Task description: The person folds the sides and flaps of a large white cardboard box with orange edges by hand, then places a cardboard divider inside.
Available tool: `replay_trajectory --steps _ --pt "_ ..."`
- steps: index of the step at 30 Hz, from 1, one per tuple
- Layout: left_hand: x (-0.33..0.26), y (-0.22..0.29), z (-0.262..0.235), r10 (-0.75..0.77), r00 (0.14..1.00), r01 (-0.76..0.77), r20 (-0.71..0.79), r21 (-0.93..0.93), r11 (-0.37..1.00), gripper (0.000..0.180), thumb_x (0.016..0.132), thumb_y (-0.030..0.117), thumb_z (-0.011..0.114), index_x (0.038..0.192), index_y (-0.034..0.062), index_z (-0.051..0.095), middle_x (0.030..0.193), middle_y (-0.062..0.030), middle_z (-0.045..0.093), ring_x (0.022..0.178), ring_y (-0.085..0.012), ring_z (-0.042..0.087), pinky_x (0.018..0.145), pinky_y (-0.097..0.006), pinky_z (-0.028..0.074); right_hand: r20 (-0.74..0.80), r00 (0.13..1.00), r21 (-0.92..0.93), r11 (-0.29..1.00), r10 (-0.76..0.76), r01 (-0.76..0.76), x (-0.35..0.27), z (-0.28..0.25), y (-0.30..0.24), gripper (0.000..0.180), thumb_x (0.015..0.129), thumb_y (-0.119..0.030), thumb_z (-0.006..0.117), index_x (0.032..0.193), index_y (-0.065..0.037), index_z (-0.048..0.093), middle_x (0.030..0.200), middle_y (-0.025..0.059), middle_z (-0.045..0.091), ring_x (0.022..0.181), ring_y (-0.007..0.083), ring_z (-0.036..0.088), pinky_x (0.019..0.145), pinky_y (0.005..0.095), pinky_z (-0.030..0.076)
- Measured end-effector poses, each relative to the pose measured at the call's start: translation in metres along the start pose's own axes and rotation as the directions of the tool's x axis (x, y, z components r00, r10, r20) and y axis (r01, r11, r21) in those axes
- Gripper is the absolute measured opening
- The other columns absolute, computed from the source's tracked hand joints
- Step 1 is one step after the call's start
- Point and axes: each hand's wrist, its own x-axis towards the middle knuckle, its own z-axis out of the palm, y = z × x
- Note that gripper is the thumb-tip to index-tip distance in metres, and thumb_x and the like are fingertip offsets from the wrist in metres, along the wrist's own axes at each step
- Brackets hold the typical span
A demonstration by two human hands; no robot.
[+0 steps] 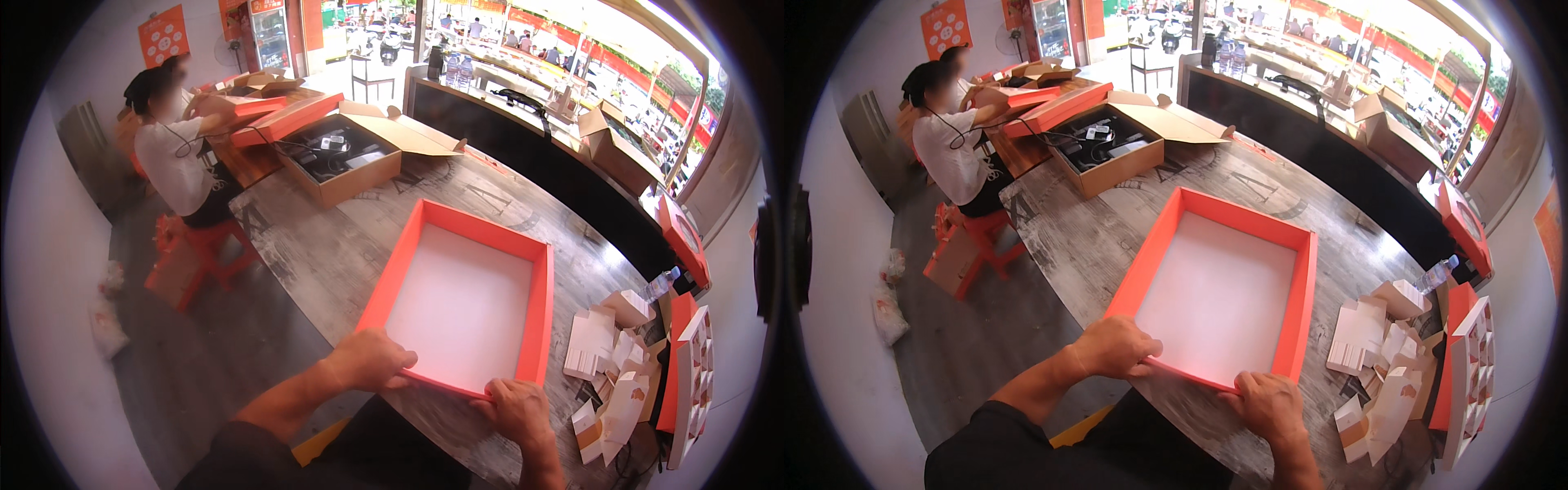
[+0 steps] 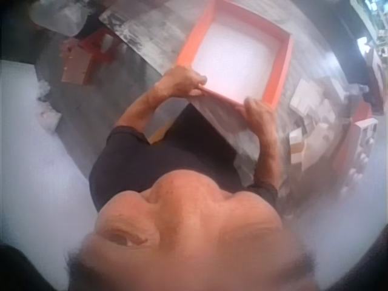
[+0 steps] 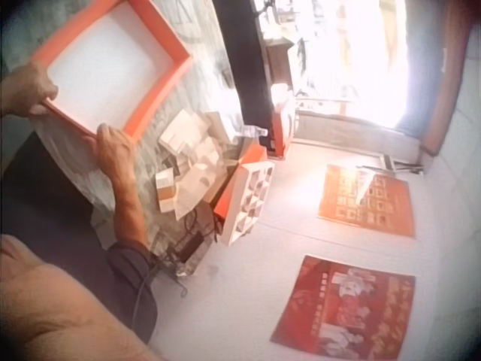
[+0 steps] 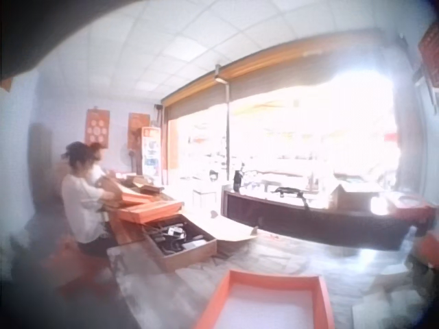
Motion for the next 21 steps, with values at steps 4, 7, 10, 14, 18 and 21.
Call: replay_trajectory --steps 4,7,10,14,18,21 --pt "0.004 -0.003 0.000 -0.008 0.999 0.009 0.032 -0.045 0.999 0.028 0.084 0.036 0.079 0.083 0.0122 0.063 0.078 -0.0080 0.070 0.075 -0.0347 0.069 0.077 -0.046 0.055 -0.002 0.998 0.002 0.998 0.061 -0.061 -0.007 0.000 -0.005 0.037 0.083 -0.043 0.082 0.082 -0.012 0.063 0.070 0.0074 0.065 0.067 0.0309 0.067 0.062 0.0427 0.051" --pt "0.009 -0.004 -0.009 -0.049 0.987 0.061 0.155 -0.078 0.995 0.033 0.086 0.041 0.079 0.095 0.0110 0.070 0.089 -0.0097 0.074 0.090 -0.0389 0.069 0.081 -0.050 0.056 -0.026 0.996 0.005 0.997 0.083 -0.083 -0.008 -0.001 -0.008 0.037 0.081 -0.043 0.084 0.083 -0.012 0.064 0.070 0.0076 0.066 0.066 0.0313 0.067 0.062 0.0425 0.051" --pt "0.010 -0.009 -0.009 0.003 0.986 0.013 0.166 -0.099 0.995 0.031 0.087 0.039 0.079 0.098 0.0114 0.071 0.089 -0.0097 0.074 0.089 -0.0391 0.068 0.084 -0.049 0.056 -0.050 0.994 0.019 0.995 0.096 -0.095 -0.008 0.001 -0.009 0.038 0.079 -0.044 0.087 0.083 -0.012 0.066 0.068 0.0072 0.066 0.064 0.0299 0.067 0.060 0.0413 0.051" --pt "0.005 -0.013 -0.006 0.061 0.996 -0.052 0.068 -0.126 0.991 0.033 0.089 0.043 0.077 0.092 0.0123 0.066 0.081 -0.0090 0.071 0.083 -0.0370 0.070 0.080 -0.047 0.055 -0.086 0.991 0.115 0.989 0.104 -0.094 -0.004 -0.001 -0.010 0.042 0.077 -0.045 0.089 0.082 -0.011 0.066 0.065 0.0051 0.064 0.058 0.0263 0.065 0.055 0.0381 0.050" --pt "0.007 -0.012 -0.009 0.088 0.991 -0.075 0.096 -0.127 0.989 0.036 0.089 0.046 0.076 0.092 0.0114 0.067 0.080 -0.0087 0.071 0.083 -0.0356 0.070 0.079 -0.046 0.055 -0.213 0.969 0.245 0.967 0.124 -0.070 -0.010 0.011 -0.003 0.041 0.079 -0.043 0.089 0.082 -0.010 0.065 0.065 0.0028 0.064 0.055 0.0228 0.065 0.053 0.0351 0.050" --pt "0.007 -0.014 -0.008 0.098 0.990 -0.087 0.097 -0.110 0.990 0.036 0.089 0.046 0.076 0.093 0.0117 0.067 0.080 -0.0081 0.072 0.081 -0.0342 0.069 0.077 -0.044 0.055 -0.237 0.964 0.190 0.979 0.117 -0.072 -0.010 0.013 -0.002 0.036 0.080 -0.037 0.088 0.083 -0.009 0.065 0.066 0.0024 0.065 0.056 0.0212 0.066 0.053 0.0340 0.050"
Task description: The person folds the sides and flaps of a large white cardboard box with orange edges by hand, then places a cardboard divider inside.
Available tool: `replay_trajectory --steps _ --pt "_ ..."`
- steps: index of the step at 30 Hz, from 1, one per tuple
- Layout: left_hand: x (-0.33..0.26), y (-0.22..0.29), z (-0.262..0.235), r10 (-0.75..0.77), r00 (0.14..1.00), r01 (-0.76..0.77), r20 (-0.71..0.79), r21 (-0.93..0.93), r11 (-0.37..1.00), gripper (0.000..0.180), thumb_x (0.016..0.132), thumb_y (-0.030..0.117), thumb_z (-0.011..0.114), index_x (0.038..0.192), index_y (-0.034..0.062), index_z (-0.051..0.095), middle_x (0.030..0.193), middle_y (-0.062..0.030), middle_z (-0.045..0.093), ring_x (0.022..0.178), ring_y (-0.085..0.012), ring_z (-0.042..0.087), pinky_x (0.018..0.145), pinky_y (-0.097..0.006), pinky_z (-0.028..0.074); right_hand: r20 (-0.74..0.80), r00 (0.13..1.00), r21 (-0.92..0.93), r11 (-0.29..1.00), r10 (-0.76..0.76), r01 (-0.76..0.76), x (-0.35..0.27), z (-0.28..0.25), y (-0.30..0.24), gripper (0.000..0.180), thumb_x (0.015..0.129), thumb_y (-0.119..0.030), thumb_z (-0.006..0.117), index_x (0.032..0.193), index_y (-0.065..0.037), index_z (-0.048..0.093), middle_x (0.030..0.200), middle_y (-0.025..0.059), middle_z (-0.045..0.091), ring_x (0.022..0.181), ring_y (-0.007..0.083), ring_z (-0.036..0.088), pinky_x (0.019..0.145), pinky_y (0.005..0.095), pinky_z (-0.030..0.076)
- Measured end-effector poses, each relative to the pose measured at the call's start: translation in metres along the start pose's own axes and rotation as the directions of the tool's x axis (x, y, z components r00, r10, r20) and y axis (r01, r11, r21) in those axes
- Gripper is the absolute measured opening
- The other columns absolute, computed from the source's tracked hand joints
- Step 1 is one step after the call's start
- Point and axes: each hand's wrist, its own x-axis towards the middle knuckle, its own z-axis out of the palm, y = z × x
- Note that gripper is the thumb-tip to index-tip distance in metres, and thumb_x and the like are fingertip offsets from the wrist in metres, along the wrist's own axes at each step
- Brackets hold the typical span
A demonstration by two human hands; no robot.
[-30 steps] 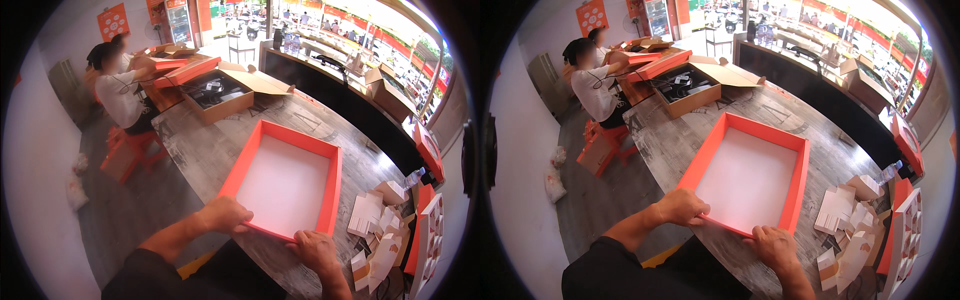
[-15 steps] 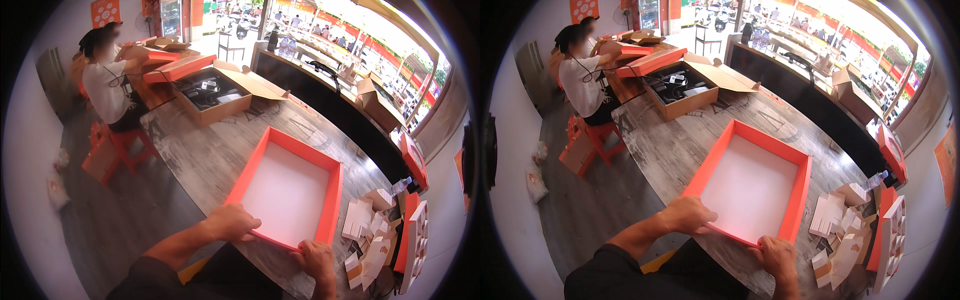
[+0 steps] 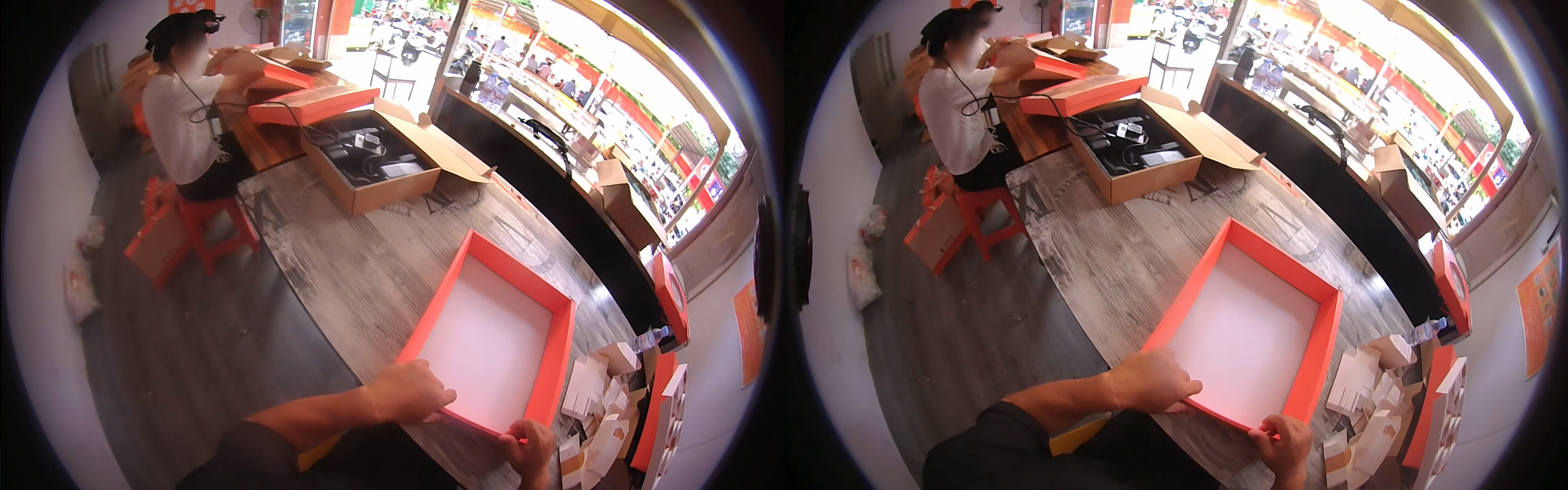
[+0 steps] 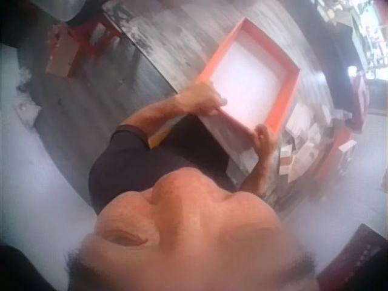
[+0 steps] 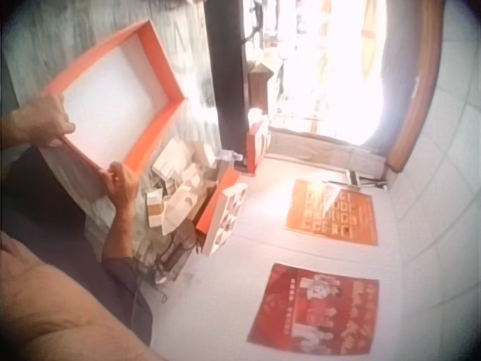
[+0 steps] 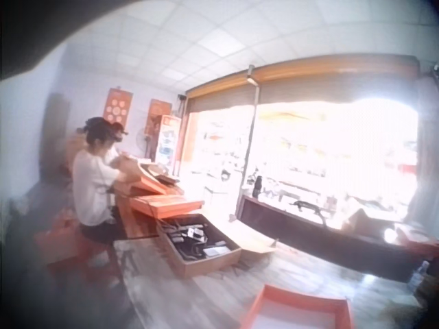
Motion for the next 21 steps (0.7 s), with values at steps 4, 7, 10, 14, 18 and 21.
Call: replay_trajectory --steps 4,7,10,14,18,21 --pt "0.001 -0.002 0.001 0.054 0.997 -0.053 -0.049 0.020 0.998 0.034 0.090 0.045 0.076 0.093 0.0121 0.067 0.079 -0.0072 0.072 0.077 -0.0333 0.069 0.076 -0.043 0.054 0.003 1.000 -0.016 0.999 0.031 -0.030 0.003 -0.003 -0.004 0.027 0.082 -0.029 0.086 0.085 -0.009 0.067 0.069 0.0030 0.067 0.056 0.0207 0.065 0.054 0.0337 0.050" --pt "0.007 0.002 0.003 0.087 0.996 -0.088 -0.031 -0.024 0.996 0.032 0.090 0.042 0.076 0.093 0.0125 0.067 0.079 -0.0068 0.071 0.076 -0.0316 0.069 0.075 -0.042 0.054 0.016 0.998 -0.044 0.997 0.056 -0.055 -0.001 -0.013 -0.008 0.020 0.083 -0.023 0.083 0.088 -0.010 0.069 0.069 0.0035 0.066 0.058 0.0214 0.065 0.056 0.0346 0.051" --pt "0.003 -0.005 0.006 0.121 0.990 -0.120 -0.079 0.006 0.993 0.029 0.089 0.039 0.078 0.091 0.0126 0.066 0.077 -0.0058 0.070 0.073 -0.0284 0.068 0.075 -0.039 0.054 -0.008 1.000 -0.095 0.995 0.025 -0.026 0.001 -0.005 -0.003 0.015 0.082 -0.017 0.078 0.092 -0.012 0.069 0.071 0.0043 0.065 0.065 0.0239 0.068 0.059 0.0367 0.052" --pt "-0.003 -0.009 0.003 0.185 0.968 -0.184 -0.167 0.023 0.983 0.024 0.084 0.030 0.082 0.088 0.0125 0.066 0.076 -0.0043 0.068 0.069 -0.0256 0.067 0.073 -0.038 0.053 0.041 0.991 0.051 0.990 0.126 -0.128 0.010 -0.006 -0.013 0.019 0.086 -0.021 0.083 0.092 -0.010 0.069 0.076 0.0057 0.068 0.068 0.0257 0.068 0.062 0.0375 0.053" --pt "0.007 -0.007 0.003 0.225 0.948 -0.227 -0.223 0.017 0.974 0.027 0.087 0.030 0.078 0.081 0.0128 0.058 0.072 -0.0054 0.061 0.066 -0.0270 0.063 0.069 -0.040 0.049 -0.085 0.985 0.069 0.987 0.150 -0.145 0.004 -0.017 -0.018 0.025 0.086 -0.026 0.085 0.094 -0.010 0.068 0.084 0.0059 0.070 0.074 0.0271 0.070 0.067 0.0378 0.056" --pt "0.002 -0.003 0.006 0.191 0.963 -0.185 -0.189 0.045 0.982 0.027 0.079 0.029 0.086 0.086 0.0122 0.066 0.073 -0.0031 0.066 0.067 -0.0250 0.066 0.074 -0.038 0.053 -0.268 0.959 -0.063 0.992 0.089 -0.110 -0.003 -0.039 -0.015 0.026 0.085 -0.021 0.086 0.099 -0.008 0.069 0.094 0.0081 0.072 0.088 0.0286 0.071 0.077 0.0391 0.057"
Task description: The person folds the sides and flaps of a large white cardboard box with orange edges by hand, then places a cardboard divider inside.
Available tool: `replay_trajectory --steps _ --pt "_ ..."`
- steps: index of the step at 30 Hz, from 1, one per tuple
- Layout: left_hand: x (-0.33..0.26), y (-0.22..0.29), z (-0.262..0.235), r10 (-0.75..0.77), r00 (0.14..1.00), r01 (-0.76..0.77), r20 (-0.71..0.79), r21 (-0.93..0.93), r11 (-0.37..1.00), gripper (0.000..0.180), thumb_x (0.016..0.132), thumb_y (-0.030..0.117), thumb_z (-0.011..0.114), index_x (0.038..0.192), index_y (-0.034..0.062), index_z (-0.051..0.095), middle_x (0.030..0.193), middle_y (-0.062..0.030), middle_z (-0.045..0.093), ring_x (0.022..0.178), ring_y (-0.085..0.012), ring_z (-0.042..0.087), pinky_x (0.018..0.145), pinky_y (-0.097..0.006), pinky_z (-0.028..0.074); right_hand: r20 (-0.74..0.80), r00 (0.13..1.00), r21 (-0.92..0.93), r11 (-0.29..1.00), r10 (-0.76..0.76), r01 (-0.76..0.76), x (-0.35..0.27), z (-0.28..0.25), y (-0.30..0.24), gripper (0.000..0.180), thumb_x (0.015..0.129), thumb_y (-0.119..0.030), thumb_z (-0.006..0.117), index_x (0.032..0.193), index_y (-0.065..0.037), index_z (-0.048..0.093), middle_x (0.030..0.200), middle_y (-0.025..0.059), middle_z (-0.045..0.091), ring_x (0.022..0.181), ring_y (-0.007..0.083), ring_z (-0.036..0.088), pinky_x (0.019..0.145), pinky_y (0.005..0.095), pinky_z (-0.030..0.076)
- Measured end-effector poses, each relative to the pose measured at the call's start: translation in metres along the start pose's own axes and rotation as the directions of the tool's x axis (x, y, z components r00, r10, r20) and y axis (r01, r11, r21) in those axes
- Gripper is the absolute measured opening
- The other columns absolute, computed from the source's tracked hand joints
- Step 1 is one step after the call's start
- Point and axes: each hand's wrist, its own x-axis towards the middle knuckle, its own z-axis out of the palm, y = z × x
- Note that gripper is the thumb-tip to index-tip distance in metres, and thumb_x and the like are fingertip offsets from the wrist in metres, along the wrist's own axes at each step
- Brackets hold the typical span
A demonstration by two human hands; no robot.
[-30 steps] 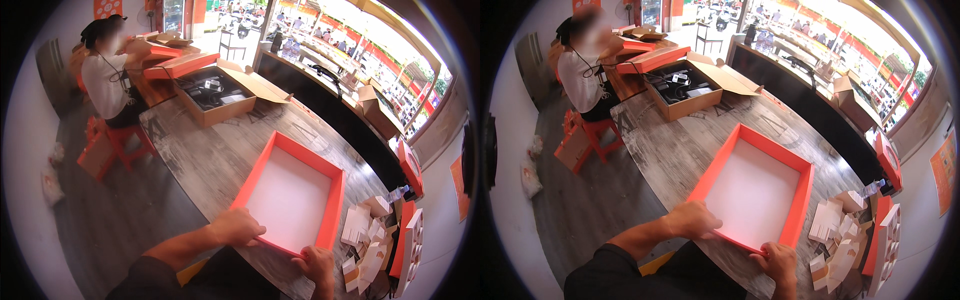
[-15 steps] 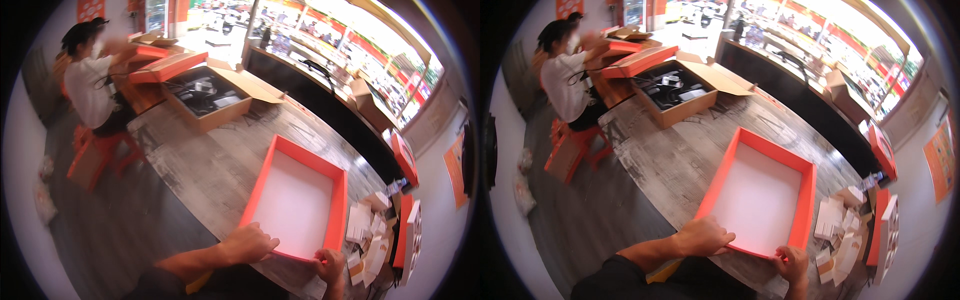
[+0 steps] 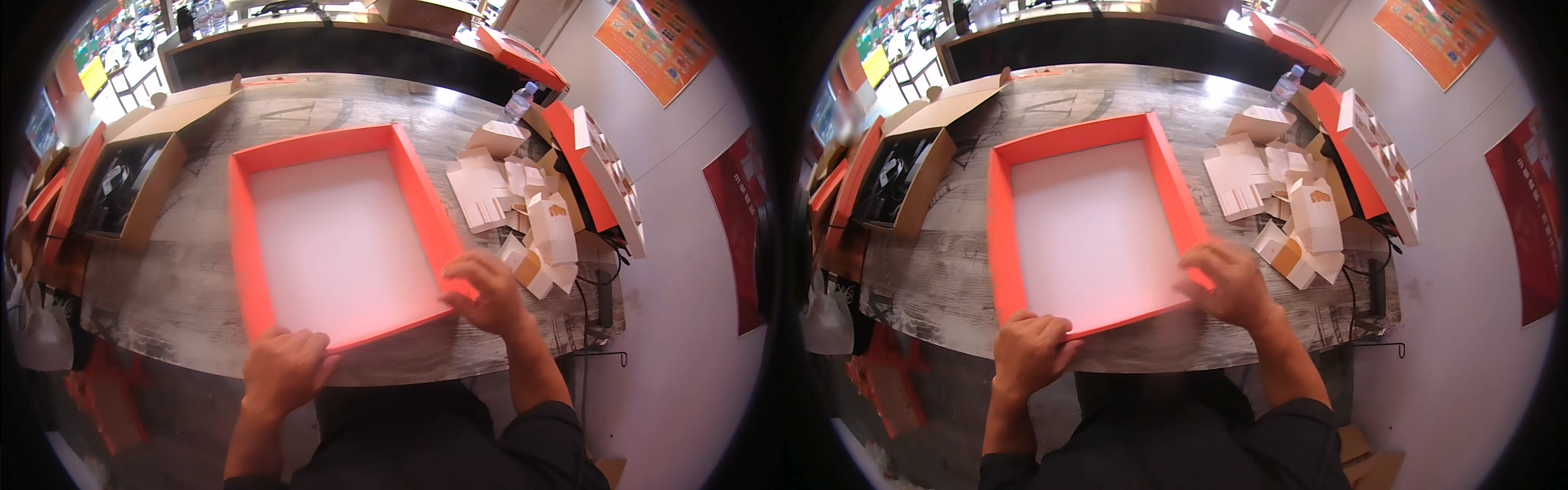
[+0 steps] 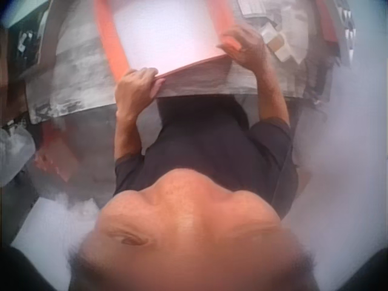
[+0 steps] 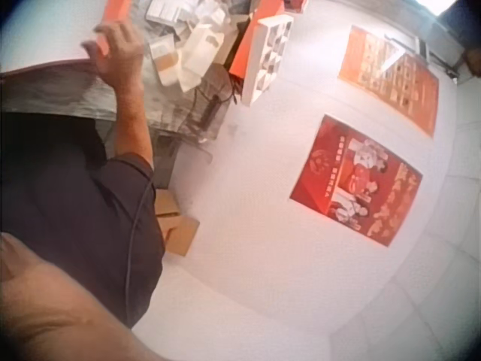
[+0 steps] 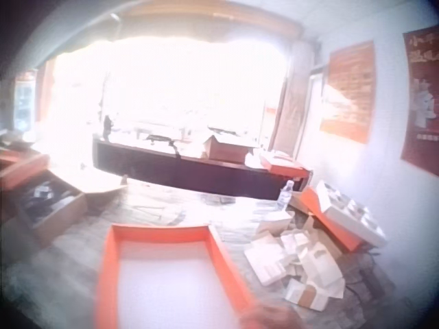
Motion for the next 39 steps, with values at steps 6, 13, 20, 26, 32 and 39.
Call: replay_trajectory --steps 6,13,20,26,32,39 --pt "-0.003 0.002 -0.006 -0.066 0.998 0.066 -0.006 0.029 0.997 0.030 0.078 0.035 0.086 0.081 0.0131 0.066 0.069 -0.0026 0.065 0.066 -0.0259 0.065 0.074 -0.038 0.054 -0.365 0.921 -0.286 0.925 0.135 -0.249 0.045 -0.100 0.066 0.038 0.090 -0.015 0.081 0.122 -0.003 0.065 0.124 0.0170 0.067 0.115 0.0323 0.064 0.100 0.0405 0.051" --pt "0.001 0.002 -0.007 -0.088 0.996 0.088 0.016 0.012 0.996 0.037 0.087 0.044 0.078 0.080 0.0113 0.063 0.074 -0.0064 0.068 0.071 -0.0320 0.066 0.075 -0.040 0.054 -0.281 0.928 -0.588 0.720 0.244 -0.368 0.006 -0.232 0.248 0.058 0.102 -0.033 0.070 0.145 0.001 0.054 0.144 0.0215 0.061 0.131 0.0391 0.059 0.111 0.0474 0.047" --pt "0.000 0.008 -0.002 -0.141 0.989 0.139 0.033 0.054 0.989 0.037 0.087 0.043 0.079 0.079 0.0110 0.063 0.075 -0.0072 0.069 0.074 -0.0347 0.068 0.075 -0.042 0.056 -0.093 0.948 -0.517 0.799 0.304 -0.307 0.006 -0.228 0.303 0.050 0.112 -0.033 0.053 0.149 0.001 0.053 0.150 0.0219 0.057 0.140 0.0390 0.053 0.118 0.0465 0.041" --pt "-0.004 0.006 0.003 -0.129 0.992 0.129 -0.009 0.082 0.988 0.033 0.083 0.040 0.081 0.080 0.0126 0.063 0.073 -0.0045 0.066 0.071 -0.0304 0.066 0.074 -0.040 0.055 -0.190 0.955 -0.491 0.821 0.227 -0.293 0.023 -0.224 0.280 0.042 0.110 -0.023 0.051 0.145 -0.001 0.057 0.134 0.0239 0.061 0.131 0.0439 0.055 0.112 0.0498 0.042" --pt "0.001 0.006 0.003 -0.100 0.995 0.102 -0.026 0.109 0.989 0.033 0.083 0.040 0.079 0.078 0.0129 0.061 0.073 -0.0058 0.065 0.071 -0.0321 0.066 0.073 -0.041 0.054 -0.267 0.950 -0.394 0.882 0.158 -0.258 0.017 -0.254 0.318 0.041 0.112 -0.026 0.047 0.144 -0.002 0.057 0.137 0.0244 0.060 0.129 0.0444 0.056 0.109 0.0489 0.044" --pt "0.000 0.008 0.001 -0.150 0.989 0.148 0.015 0.079 0.986 0.038 0.086 0.044 0.077 0.079 0.0093 0.064 0.074 -0.0097 0.068 0.075 -0.0367 0.069 0.071 -0.048 0.054 -0.313 0.940 -0.384 0.887 0.137 -0.257 0.036 -0.266 0.291 0.041 0.114 -0.025 0.045 0.149 -0.006 0.055 0.144 0.0195 0.059 0.135 0.0377 0.056 0.113 0.0464 0.044"
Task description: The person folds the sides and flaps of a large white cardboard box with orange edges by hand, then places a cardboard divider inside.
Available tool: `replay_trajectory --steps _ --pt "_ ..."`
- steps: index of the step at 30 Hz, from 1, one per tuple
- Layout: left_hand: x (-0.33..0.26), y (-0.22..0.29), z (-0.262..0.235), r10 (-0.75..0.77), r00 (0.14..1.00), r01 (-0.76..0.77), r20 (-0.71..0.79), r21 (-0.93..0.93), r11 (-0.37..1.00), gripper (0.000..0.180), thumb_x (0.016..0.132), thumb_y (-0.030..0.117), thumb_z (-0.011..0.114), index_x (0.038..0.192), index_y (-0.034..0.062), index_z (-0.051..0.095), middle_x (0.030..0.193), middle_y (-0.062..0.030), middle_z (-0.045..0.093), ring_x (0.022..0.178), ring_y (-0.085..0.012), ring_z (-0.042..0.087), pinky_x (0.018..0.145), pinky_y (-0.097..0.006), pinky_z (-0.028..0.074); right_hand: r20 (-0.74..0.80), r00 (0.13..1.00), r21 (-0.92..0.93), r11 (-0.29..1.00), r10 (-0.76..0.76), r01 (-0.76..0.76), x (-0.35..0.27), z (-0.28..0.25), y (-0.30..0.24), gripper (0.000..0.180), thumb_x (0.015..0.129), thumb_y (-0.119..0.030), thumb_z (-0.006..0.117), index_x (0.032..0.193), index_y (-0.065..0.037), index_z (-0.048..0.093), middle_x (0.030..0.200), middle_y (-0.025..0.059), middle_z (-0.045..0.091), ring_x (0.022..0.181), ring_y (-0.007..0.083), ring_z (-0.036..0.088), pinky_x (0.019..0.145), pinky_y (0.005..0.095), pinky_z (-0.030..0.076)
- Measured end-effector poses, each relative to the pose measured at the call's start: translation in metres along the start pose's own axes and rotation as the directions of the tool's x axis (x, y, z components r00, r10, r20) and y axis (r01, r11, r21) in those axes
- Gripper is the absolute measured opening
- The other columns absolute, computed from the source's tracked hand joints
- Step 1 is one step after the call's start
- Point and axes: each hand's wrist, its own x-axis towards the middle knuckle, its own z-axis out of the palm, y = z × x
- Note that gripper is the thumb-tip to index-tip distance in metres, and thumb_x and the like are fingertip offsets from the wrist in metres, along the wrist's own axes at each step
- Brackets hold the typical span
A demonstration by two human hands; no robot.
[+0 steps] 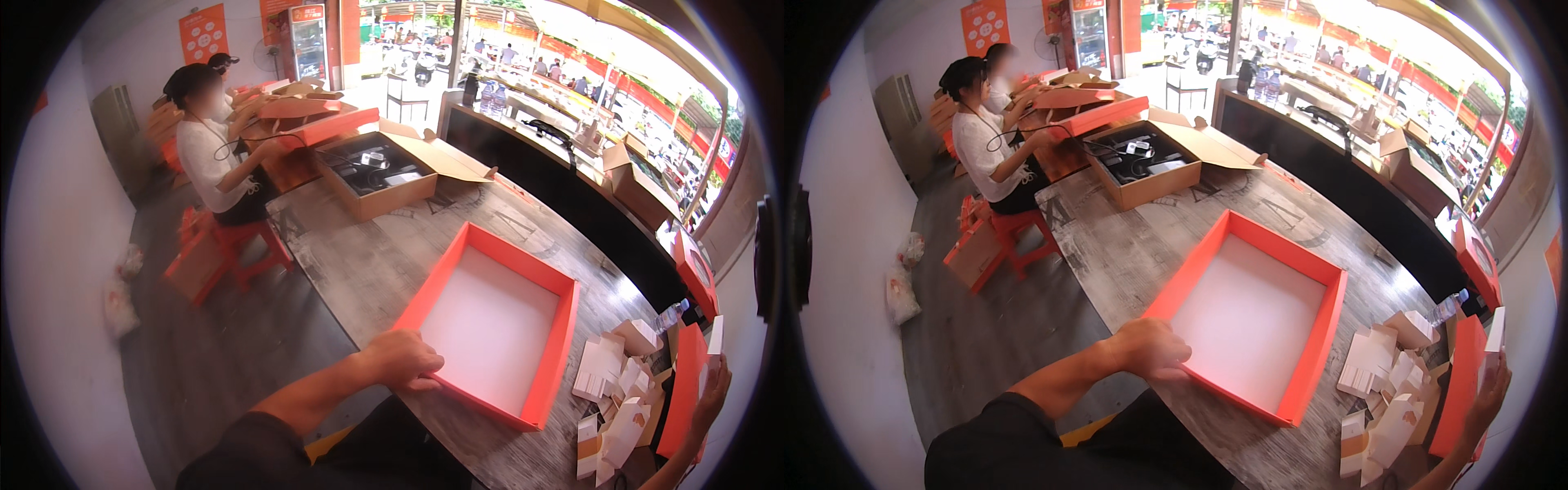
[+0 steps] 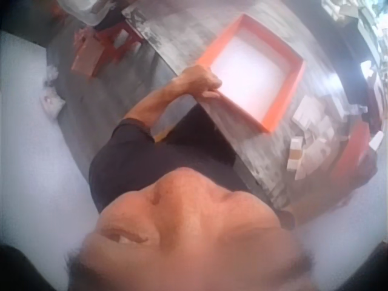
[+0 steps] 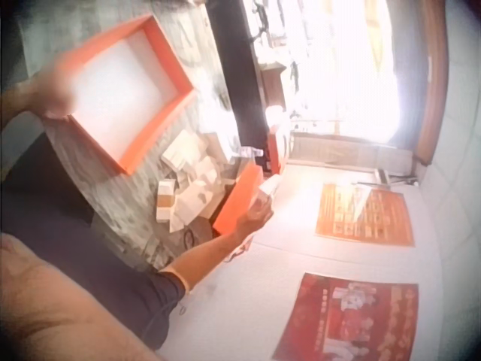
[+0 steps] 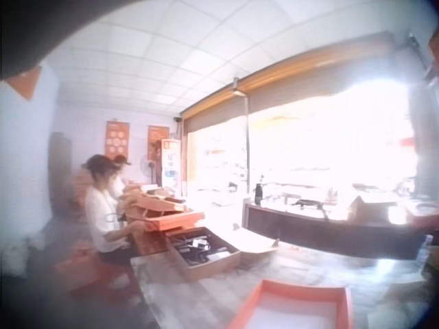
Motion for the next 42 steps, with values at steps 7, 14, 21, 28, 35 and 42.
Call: replay_trajectory --steps 7,14,21,28,35,42 --pt "-0.003 -0.002 0.001 -0.039 0.998 0.039 0.047 0.012 0.999 0.036 0.089 0.048 0.072 0.083 0.0130 0.066 0.078 -0.0061 0.069 0.077 -0.0349 0.069 0.073 -0.045 0.055 -0.089 0.961 -0.129 0.959 -0.264 0.251 0.018 -0.010 -0.070 0.041 0.114 -0.020 0.044 0.152 -0.008 0.054 0.147 0.0158 0.058 0.136 0.0342 0.056 0.117 0.0456 0.043" --pt "-0.008 -0.002 0.001 0.031 0.993 -0.037 -0.111 -0.046 0.998 0.035 0.090 0.046 0.076 0.090 0.0117 0.070 0.087 -0.0040 0.073 0.083 -0.0310 0.071 0.082 -0.041 0.057 0.055 0.897 0.150 0.892 -0.439 0.427 -0.040 0.014 -0.293 0.036 0.101 -0.005 0.060 0.136 -0.004 0.065 0.131 0.0195 0.062 0.122 0.0358 0.062 0.103 0.0463 0.051" --pt "-0.033 -0.010 0.012 -0.157 0.672 -0.111 -0.724 -0.308 0.945 0.067 0.084 0.050 0.086 0.127 0.0033 0.066 0.127 -0.0167 0.070 0.117 -0.0373 0.067 0.100 -0.044 0.053 0.266 0.567 0.447 0.621 -0.780 0.644 -0.111 0.056 -0.453 0.042 0.090 -0.017 0.069 0.132 -0.011 0.068 0.097 0.0114 0.056 0.088 0.0297 0.063 0.073 0.0421 0.051" --pt "-0.053 0.007 0.019 -0.186 0.763 -0.074 -0.618 -0.370 0.926 0.079 0.085 0.054 0.085 0.138 0.0006 0.058 0.140 -0.0233 0.060 0.129 -0.0387 0.060 0.106 -0.045 0.050 0.228 0.564 0.625 0.563 -0.794 0.540 -0.157 0.113 -0.474 0.041 0.092 -0.019 0.066 0.132 -0.013 0.064 0.097 0.0093 0.057 0.088 0.0269 0.066 0.077 0.0410 0.051" --pt "-0.052 0.005 0.009 -0.153 0.810 -0.120 -0.566 -0.415 0.902 0.082 0.082 0.056 0.086 0.137 0.0009 0.061 0.142 -0.0226 0.059 0.133 -0.0402 0.058 0.111 -0.047 0.047 0.184 0.635 0.655 0.576 -0.750 0.490 -0.151 0.105 -0.479 0.041 0.086 -0.025 0.079 0.123 -0.012 0.068 0.099 0.0088 0.062 0.090 0.0285 0.069 0.077 0.0420 0.054" --pt "-0.045 0.017 0.009 -0.140 0.801 -0.067 -0.582 -0.318 0.946 0.067 0.080 0.034 0.091 0.132 0.0020 0.065 0.142 -0.0247 0.058 0.128 -0.0401 0.060 0.106 -0.048 0.052 0.145 0.682 0.685 0.571 -0.716 0.453 -0.152 0.112 -0.482 0.042 0.083 -0.023 0.083 0.120 -0.010 0.069 0.105 0.0070 0.063 0.093 0.0260 0.068 0.081 0.0430 0.055"
